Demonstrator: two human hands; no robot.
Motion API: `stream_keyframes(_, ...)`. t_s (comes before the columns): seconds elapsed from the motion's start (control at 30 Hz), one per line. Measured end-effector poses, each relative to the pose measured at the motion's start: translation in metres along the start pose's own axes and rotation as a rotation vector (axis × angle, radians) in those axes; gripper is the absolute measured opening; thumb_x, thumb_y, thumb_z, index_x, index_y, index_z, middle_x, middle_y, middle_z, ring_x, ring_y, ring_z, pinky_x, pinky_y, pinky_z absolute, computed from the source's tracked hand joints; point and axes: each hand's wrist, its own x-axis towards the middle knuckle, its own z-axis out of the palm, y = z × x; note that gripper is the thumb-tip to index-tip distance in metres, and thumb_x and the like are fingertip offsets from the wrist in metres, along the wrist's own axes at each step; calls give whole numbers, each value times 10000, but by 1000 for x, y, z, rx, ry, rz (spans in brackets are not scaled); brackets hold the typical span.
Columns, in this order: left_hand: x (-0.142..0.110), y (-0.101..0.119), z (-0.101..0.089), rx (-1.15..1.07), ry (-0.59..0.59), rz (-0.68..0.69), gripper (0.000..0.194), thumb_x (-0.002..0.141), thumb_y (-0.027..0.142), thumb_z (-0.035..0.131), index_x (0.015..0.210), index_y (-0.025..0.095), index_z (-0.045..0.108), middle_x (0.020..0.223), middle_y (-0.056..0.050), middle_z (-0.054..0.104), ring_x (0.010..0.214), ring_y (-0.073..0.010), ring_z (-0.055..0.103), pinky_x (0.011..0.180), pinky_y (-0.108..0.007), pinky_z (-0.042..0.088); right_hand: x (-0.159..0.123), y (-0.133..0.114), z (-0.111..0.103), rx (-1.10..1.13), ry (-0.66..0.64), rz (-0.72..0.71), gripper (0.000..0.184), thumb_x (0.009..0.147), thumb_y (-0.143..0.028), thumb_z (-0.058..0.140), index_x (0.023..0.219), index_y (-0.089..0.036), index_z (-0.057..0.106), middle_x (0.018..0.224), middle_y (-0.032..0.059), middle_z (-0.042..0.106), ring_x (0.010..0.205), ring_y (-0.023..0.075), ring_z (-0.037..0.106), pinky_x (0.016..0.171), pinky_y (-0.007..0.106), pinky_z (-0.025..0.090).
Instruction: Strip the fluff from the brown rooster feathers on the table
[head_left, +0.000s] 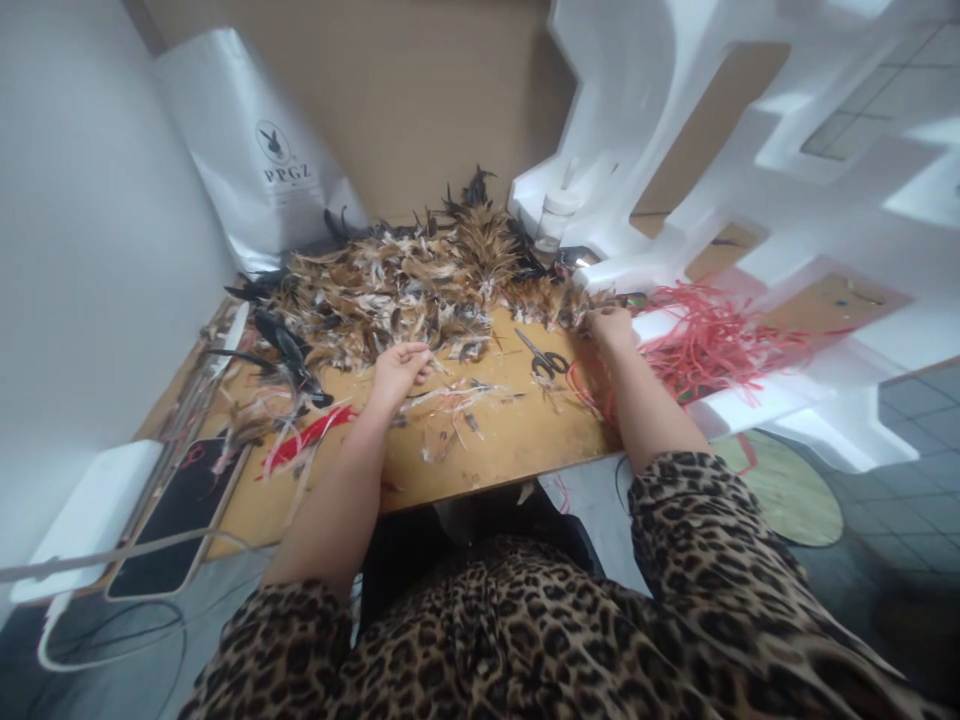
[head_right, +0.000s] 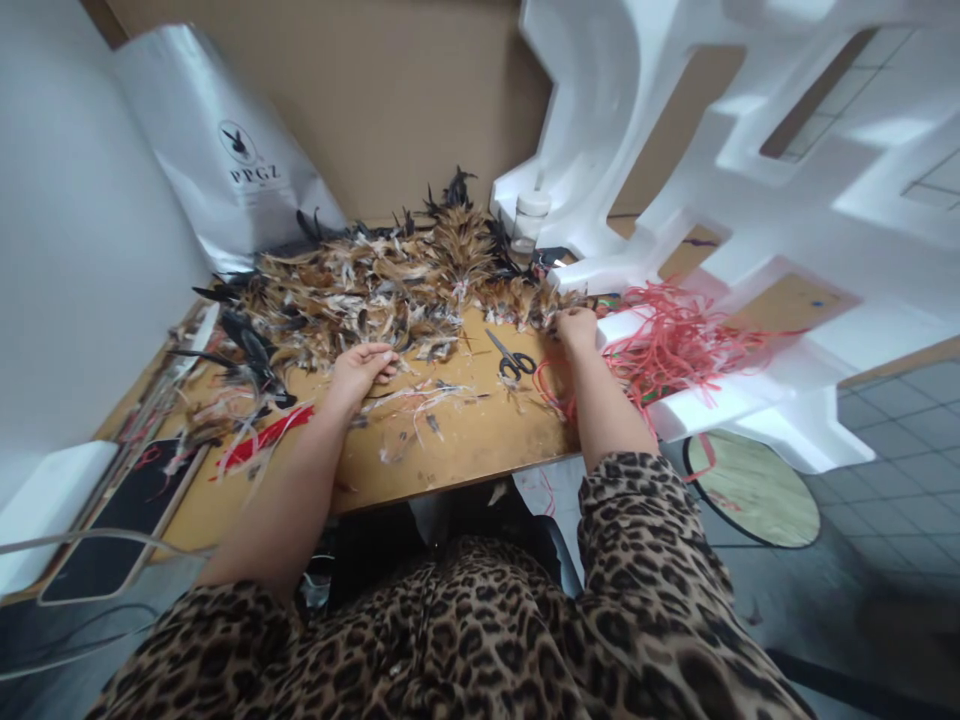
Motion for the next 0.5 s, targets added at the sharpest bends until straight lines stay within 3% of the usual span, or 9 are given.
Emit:
stream_keyframes(0.13, 0, 0, -1, -14, 5, 9, 273, 625, 218, 690, 856, 96, 613, 742, -72, 675, 513, -81, 589, 426, -157, 421, 0, 3, -1, -108, -69, 22, 178, 666, -222, 497, 637, -130, 647, 616, 137, 630, 495, 162, 529, 542, 310, 410)
stream_keyframes(0.3, 0, 0, -1, -17, 1, 29, 288, 617, 241, 698, 849, 93, 611, 741, -78, 674, 506, -79, 585, 424, -156, 419, -5, 4, -11, -166, -81, 8, 239, 694, -244, 477, 677, -112, 675, 651, 144, 647, 497, 169, 545, 559, 329, 426)
stream_keyframes(0.5, 6, 0, -7, -34, 66, 85, 292, 627, 260, 673, 861, 97, 610, 742, -64, 669, 500, -78, 581, 416, -160, 415, -10, -6, -18, -138, 33, -189, 294, 700, -261, 484, 808, -98, 703, 717, 119, 671, 641, 165, 575, 664, 288, 436)
